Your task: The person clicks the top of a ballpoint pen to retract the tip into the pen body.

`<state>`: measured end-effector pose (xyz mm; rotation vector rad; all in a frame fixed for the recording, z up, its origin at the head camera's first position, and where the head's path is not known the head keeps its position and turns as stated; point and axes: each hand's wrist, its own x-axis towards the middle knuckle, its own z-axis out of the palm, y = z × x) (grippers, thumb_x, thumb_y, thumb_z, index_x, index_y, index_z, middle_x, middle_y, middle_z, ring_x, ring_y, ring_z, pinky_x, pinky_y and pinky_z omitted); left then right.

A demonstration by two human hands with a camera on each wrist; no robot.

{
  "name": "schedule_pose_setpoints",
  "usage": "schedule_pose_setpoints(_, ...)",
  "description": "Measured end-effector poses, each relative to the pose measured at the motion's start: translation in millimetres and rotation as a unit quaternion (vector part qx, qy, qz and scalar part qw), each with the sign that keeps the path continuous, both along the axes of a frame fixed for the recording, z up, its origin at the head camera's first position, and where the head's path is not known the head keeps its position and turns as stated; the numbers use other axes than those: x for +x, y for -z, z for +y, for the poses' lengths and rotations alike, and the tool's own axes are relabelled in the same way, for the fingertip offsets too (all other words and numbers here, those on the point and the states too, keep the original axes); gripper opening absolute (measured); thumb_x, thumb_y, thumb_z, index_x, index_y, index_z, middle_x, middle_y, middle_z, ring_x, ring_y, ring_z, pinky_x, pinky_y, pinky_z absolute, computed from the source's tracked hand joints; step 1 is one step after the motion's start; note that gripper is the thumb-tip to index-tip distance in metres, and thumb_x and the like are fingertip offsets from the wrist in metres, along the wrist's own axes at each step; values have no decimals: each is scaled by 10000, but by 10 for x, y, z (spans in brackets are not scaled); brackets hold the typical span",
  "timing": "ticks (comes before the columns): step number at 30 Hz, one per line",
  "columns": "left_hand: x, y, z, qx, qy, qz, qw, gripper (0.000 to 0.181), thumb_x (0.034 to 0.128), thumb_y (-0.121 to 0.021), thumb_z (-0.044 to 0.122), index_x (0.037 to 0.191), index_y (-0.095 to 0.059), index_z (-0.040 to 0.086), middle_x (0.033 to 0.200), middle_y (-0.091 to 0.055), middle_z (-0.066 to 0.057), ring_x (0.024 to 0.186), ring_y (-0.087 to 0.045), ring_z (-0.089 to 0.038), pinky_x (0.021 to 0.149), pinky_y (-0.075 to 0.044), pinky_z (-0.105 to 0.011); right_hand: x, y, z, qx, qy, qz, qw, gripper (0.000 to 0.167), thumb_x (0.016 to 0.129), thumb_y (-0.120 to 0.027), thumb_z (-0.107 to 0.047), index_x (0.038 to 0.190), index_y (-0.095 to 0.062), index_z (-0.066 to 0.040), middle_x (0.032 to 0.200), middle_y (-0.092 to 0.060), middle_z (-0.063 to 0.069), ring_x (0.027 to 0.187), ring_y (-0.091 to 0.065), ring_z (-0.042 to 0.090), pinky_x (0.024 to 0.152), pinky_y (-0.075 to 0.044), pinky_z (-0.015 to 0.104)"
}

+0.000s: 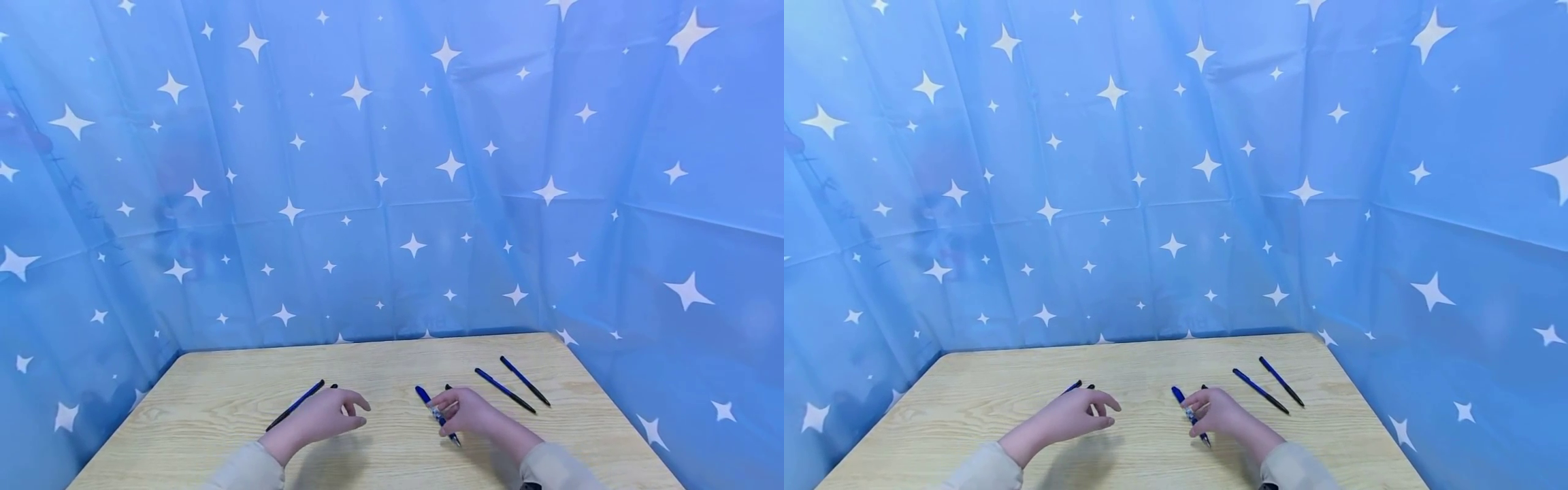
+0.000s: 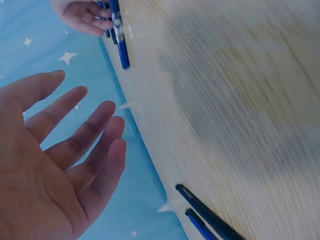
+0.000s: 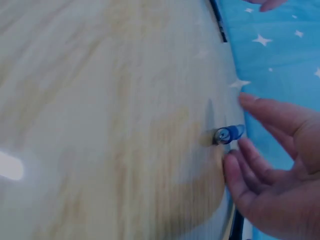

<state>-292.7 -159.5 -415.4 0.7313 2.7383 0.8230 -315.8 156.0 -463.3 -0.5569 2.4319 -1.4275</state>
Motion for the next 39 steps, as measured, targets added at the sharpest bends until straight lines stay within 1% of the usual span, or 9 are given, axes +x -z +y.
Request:
schedule_pose_setpoints(5,18,8,120,227,102,-85,9997,240,907,-687,271,1112,-720,150,805,-607,100,662,-564,-77,600,-470,-318,-40,-9,-31,387,141,-91,9991,447,695,-818,87,1117,-703,-3,978,-629,71,921,-613,266,745,-543,393)
schedule_pose_setpoints(10,19,54,202,393,68,-219,9990,237,907,-685,273,1112,-719,158,799,-602,96,648,-557,-89,585,-461,-315,-81,-24,-64,679,70,-77,9976,436,680,-826,90,1087,-723,-23,896,-625,36,823,-568,177,682,-499,332)
schedule_pose_setpoints(15,16,125,287,432,96,-193,9988,225,905,-687,259,1102,-723,157,792,-599,100,655,-554,-78,591,-458,-309,-112,-34,-92,962,-90,19,9953,415,658,-832,96,1037,-743,-50,824,-594,35,739,-510,164,631,-425,310)
schedule_pose_setpoints(18,9,177,337,453,128,-129,9988,230,898,-689,265,1097,-728,157,786,-596,110,656,-548,-69,597,-455,-299,-117,-33,-98,1160,-95,60,9932,407,647,-833,101,1004,-752,-77,804,-582,35,716,-501,167,611,-413,305)
schedule_pose_setpoints(23,-24,272,400,527,65,-187,9984,229,902,-684,275,1102,-728,172,797,-586,113,656,-541,-77,593,-450,-296,-130,-61,-119,1305,118,-220,9911,393,659,-818,128,975,-749,-97,811,-573,58,685,-510,168,540,-464,291)
schedule_pose_setpoints(27,-46,319,439,635,33,-258,9976,222,911,-678,273,1105,-727,176,811,-592,105,677,-549,-87,595,-456,-307,-128,-115,-153,1343,357,-609,9884,389,678,-798,153,972,-733,-93,858,-585,74,725,-562,187,554,-536,326)
schedule_pose_setpoints(30,-49,316,471,712,-8,-235,9972,220,919,-668,289,1102,-726,182,816,-606,105,704,-559,-85,603,-464,-316,-128,-150,-176,1331,544,-787,9865,390,678,-787,174,962,-729,-87,863,-600,77,724,-587,192,570,-552,340)
schedule_pose_setpoints(35,-57,274,519,994,-156,-217,9947,224,932,-654,289,1113,-724,178,848,-626,90,739,-573,-102,609,-476,-331,-132,-179,-172,1257,703,-868,9858,400,686,-770,182,972,-734,-95,837,-601,73,613,-568,156,528,-532,305)
schedule_pose_setpoints(39,-76,237,547,1229,-196,-169,9921,229,941,-647,274,1130,-719,168,892,-636,80,764,-580,-115,618,-481,-340,-113,-190,-127,897,604,-889,9902,414,702,-740,189,1018,-728,-78,829,-609,81,553,-534,142,487,-490,275)
